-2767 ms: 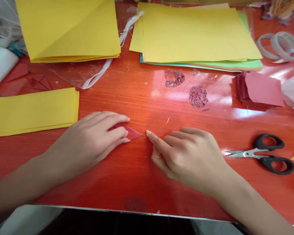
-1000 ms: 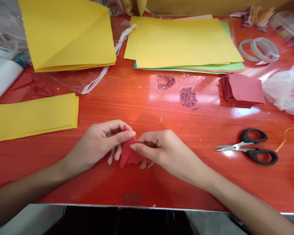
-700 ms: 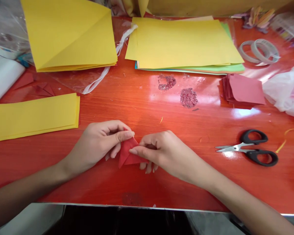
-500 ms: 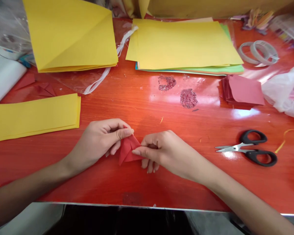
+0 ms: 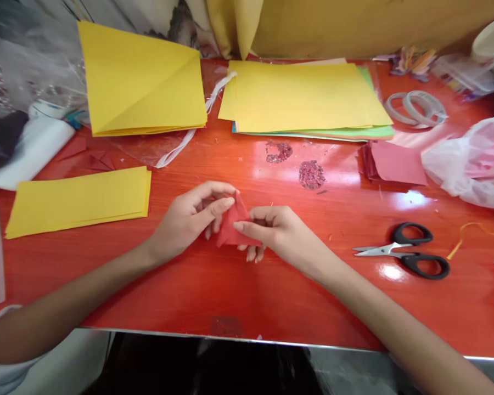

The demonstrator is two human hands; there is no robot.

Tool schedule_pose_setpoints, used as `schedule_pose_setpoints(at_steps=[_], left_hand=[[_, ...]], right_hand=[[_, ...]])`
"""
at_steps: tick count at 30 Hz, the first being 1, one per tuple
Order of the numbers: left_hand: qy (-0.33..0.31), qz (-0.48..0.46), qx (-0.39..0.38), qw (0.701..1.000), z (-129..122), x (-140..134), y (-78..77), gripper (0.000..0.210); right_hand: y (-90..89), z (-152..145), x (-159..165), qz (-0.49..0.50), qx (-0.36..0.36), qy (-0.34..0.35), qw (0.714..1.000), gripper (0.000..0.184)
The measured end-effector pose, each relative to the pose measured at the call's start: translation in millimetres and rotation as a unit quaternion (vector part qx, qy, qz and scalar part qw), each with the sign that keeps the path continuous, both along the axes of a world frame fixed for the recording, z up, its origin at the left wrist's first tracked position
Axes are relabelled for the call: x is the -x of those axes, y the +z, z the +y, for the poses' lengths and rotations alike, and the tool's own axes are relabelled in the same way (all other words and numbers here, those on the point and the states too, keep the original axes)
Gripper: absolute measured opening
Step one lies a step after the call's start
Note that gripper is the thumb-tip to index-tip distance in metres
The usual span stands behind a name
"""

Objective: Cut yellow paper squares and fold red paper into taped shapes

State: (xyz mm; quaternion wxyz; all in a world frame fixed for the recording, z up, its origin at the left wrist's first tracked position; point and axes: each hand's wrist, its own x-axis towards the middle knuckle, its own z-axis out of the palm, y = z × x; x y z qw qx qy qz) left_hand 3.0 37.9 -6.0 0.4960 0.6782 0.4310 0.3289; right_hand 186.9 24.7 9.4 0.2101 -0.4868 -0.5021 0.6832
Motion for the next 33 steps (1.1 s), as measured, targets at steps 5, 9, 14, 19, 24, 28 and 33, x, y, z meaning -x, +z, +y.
schedule_pose_setpoints(at_steps=[5, 9, 14, 19, 24, 28, 33], left_hand=[[-0.078, 0.151, -0.329, 0.929, 10, 11, -6.5, 0.026], [-0.121, 0.145, -0.386, 0.903, 11, 16, -7.0, 0.02], [-0.128, 0.112, -0.435, 0.884, 9, 15, -7.2, 0.013], [-0.109, 0.105, -0.367, 0.918, 6, 10, -5.1, 0.01], [-0.066, 0.127, -0.291, 0.946, 1, 4, -1.9, 0.007], [-0.055, 0.122, -0.25, 0.959, -1, 2, -2.8, 0.006], [-0.06, 0.094, -0.237, 0.965, 0, 1, -5.5, 0.005]], right_hand=[[-4.4, 4, -6, 0.095, 0.03, -0.124, 0.987, 0.018], [-3.9, 4, -7, 0.123, 0.032, -0.095, 0.987, 0.016], [-8.5, 3, -6, 0.121, 0.015, -0.096, 0.988, 0.011], [-13.5, 3, -6, 0.116, -0.002, -0.072, 0.991, 0.013], [-15.4, 3, -5, 0.121, -0.002, -0.064, 0.991, 0.02], [-16.4, 4, -6, 0.124, 0.0, -0.062, 0.99, 0.025], [-17.4, 3, -6, 0.126, -0.006, -0.049, 0.991, 0.025]])
